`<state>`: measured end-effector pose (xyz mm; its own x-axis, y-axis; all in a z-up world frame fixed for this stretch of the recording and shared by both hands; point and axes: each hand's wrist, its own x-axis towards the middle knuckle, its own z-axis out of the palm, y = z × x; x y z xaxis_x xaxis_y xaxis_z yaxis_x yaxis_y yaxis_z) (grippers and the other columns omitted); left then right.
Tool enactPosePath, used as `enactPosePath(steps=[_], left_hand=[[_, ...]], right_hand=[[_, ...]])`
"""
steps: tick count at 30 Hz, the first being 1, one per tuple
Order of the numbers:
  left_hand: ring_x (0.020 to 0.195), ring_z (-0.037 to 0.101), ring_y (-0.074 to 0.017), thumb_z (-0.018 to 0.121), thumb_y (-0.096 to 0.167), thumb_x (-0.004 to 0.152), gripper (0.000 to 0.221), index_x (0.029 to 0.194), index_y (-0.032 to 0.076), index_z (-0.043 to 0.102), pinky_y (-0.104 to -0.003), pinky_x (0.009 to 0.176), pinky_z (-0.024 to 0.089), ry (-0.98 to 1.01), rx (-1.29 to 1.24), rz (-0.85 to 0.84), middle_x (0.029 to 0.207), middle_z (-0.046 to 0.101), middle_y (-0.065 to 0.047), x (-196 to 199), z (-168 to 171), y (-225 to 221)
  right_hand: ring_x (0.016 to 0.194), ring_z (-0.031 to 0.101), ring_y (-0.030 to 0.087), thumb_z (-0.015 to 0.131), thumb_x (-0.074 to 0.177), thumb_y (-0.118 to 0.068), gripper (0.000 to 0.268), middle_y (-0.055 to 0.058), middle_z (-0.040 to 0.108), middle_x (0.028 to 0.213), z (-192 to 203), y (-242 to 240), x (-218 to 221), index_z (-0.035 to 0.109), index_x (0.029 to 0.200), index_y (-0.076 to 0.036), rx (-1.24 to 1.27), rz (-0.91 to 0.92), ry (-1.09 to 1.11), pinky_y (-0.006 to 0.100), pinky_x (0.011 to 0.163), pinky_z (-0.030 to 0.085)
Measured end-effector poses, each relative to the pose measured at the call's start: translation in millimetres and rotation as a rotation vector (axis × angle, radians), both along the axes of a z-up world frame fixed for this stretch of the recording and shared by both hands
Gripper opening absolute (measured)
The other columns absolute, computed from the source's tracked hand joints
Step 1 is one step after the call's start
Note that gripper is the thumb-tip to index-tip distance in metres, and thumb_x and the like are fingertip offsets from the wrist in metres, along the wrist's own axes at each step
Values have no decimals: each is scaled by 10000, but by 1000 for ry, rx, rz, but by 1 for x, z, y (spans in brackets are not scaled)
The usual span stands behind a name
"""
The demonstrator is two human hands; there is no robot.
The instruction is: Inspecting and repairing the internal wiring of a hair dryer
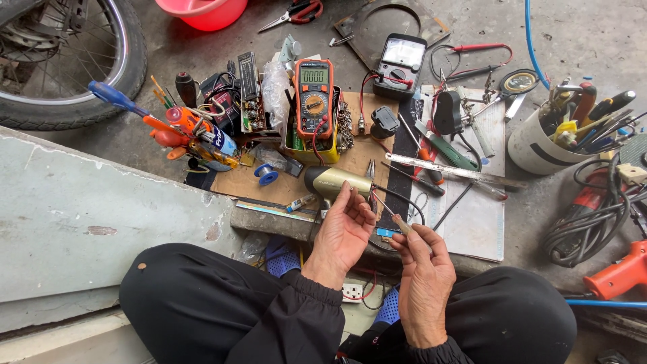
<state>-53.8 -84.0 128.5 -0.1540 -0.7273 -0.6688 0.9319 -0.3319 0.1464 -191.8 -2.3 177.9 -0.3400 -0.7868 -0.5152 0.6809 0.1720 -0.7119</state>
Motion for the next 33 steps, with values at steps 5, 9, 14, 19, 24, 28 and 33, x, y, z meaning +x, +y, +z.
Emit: enactPosePath(steps=[5, 9, 14, 19, 24, 28, 33], left_hand=[[744, 676, -95, 841, 286, 1018, 233, 1037, 65, 770, -226, 703, 588, 5, 6, 6, 872, 726, -9, -1, 6, 0], [745, 685, -96, 839, 293, 1019, 233, 1043, 73, 767, -228, 695, 596, -6, 1, 7, 864, 731, -4, 2, 5, 0], [744, 678, -99, 849, 291, 1009, 229, 1024, 81, 758, -224, 687, 594, 2, -3, 10, 859, 721, -3, 3, 3, 0], [740, 682, -92, 853, 289, 1005, 224, 1009, 84, 763, -223, 682, 596, 3, -5, 16, 850, 725, -2, 4, 2, -1], [709, 652, -81, 876, 318, 979, 247, 988, 97, 766, -235, 681, 583, -16, 19, 2, 824, 704, 10, 1, -1, -3], [738, 656, -80, 882, 302, 968, 248, 990, 89, 755, -225, 677, 571, -25, 30, 4, 837, 707, 9, -1, -2, -5], [734, 653, -93, 873, 275, 970, 275, 1022, 43, 734, -213, 668, 581, -174, 40, -20, 878, 703, -24, -4, 1, -8]], right_hand=[[1070, 682, 238, 616, 1083, -52, 323, 183, 642, 1203, 4, -1, 0, 591, 1382, 68, 16, 8, 14, 343, 1010, 572], [1086, 681, 245, 611, 1082, -61, 338, 183, 629, 1230, 4, -1, 1, 581, 1390, 75, 17, 7, 19, 349, 1029, 568], [1069, 683, 237, 617, 1084, -66, 323, 175, 637, 1200, 4, -1, 2, 588, 1377, 66, 20, 13, 20, 346, 1018, 565], [1068, 682, 235, 619, 1084, -69, 319, 172, 629, 1205, 2, -1, 2, 586, 1371, 68, 12, 13, 19, 343, 1012, 568], [1054, 686, 239, 619, 1089, -68, 319, 185, 647, 1188, 0, 0, 1, 598, 1372, 77, 4, 4, 23, 337, 988, 573], [1052, 685, 242, 619, 1087, -67, 317, 187, 648, 1195, 3, -2, 1, 598, 1371, 70, 34, -1, 22, 347, 1006, 569], [1016, 684, 227, 613, 1099, -47, 284, 174, 649, 1161, -13, -4, -4, 601, 1356, 71, 5, -23, 17, 328, 946, 583]])
